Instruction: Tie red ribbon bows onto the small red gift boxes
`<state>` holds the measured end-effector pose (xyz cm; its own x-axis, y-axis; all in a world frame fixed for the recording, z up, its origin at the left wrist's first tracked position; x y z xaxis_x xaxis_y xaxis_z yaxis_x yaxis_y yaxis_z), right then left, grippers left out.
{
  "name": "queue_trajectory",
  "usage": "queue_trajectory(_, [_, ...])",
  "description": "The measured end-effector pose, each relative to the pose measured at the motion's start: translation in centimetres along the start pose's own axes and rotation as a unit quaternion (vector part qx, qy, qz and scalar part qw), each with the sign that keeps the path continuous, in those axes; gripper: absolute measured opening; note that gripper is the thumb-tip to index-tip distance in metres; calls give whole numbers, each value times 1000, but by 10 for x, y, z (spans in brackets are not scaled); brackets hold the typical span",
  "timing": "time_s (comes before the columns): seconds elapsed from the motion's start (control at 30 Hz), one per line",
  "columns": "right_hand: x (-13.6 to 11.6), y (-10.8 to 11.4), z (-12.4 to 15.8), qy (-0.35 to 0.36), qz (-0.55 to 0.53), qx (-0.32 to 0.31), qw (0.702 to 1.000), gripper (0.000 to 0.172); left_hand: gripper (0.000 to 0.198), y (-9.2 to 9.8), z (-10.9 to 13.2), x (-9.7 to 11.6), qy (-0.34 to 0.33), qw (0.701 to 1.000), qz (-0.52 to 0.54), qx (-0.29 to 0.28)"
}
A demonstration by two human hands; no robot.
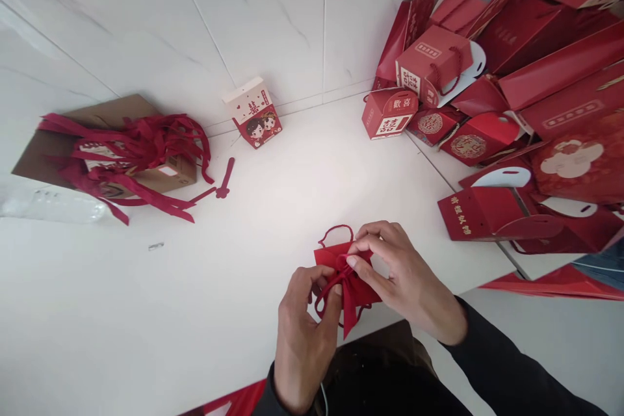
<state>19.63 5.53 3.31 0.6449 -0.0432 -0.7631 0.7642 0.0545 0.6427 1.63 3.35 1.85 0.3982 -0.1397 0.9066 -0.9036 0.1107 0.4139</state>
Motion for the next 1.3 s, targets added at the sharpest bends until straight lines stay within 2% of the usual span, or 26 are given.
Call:
queue_trajectory(0.07, [-2,1,-1,-14,-51,-30,998,17,6,0,2,-1,16,1000,1,-1])
queue_trajectory(0.13, [-5,2,0,-56,-108,-76,990,18,8,0,3,-1,27,1000,0,-3])
queue_trajectory(0.27, [-7,2,2,-133,-197,-207,949,28,13,2,2,0,45,999,11,-16])
queue_trajectory(0.33, [-5,1,1,-149,-217,-225,938,31,16,3,3,0,54,998,28,-26])
queue_trajectory(0.53, [-5,-1,-1,-126,-170,-166,963,29,23,5,5,-2,68,996,55,-31])
queue_trajectory(0.73, [-5,-1,-3,-111,-118,-164,973,25,25,3,8,-6,78,995,54,-33])
queue_trajectory(0.87, [-5,2,-4,-123,-134,-163,970,28,26,6,11,-7,88,994,52,-26])
queue_trajectory(0.97, [-1,9,-5,-164,-182,-153,957,32,24,17,13,-14,115,988,98,23])
queue_trajectory(1.07, [12,19,-7,-199,-186,-74,959,40,21,32,19,-27,128,976,136,111])
queue_trajectory(1.13, [24,22,-4,-214,-170,-36,961,42,21,35,25,-36,109,978,136,116])
queue_trajectory(1.2, [36,21,2,-222,-166,-29,960,43,36,29,32,-40,69,989,108,67])
queue_trajectory(1.3, [56,15,14,-233,-167,-43,957,46,83,8,40,-37,-43,998,37,-6])
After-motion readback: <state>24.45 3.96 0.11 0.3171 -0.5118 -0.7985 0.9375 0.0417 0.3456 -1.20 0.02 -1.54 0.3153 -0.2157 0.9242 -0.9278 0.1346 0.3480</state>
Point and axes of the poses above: each hand's wrist, its own z-axis away from the middle knuckle, its own y-axis out of the back of the hand, x = y × z, the point moved 2 cm from there along -z, towards the middle knuckle, and after that the axes turned 11 degrees about -y, right-handed, at the moved point
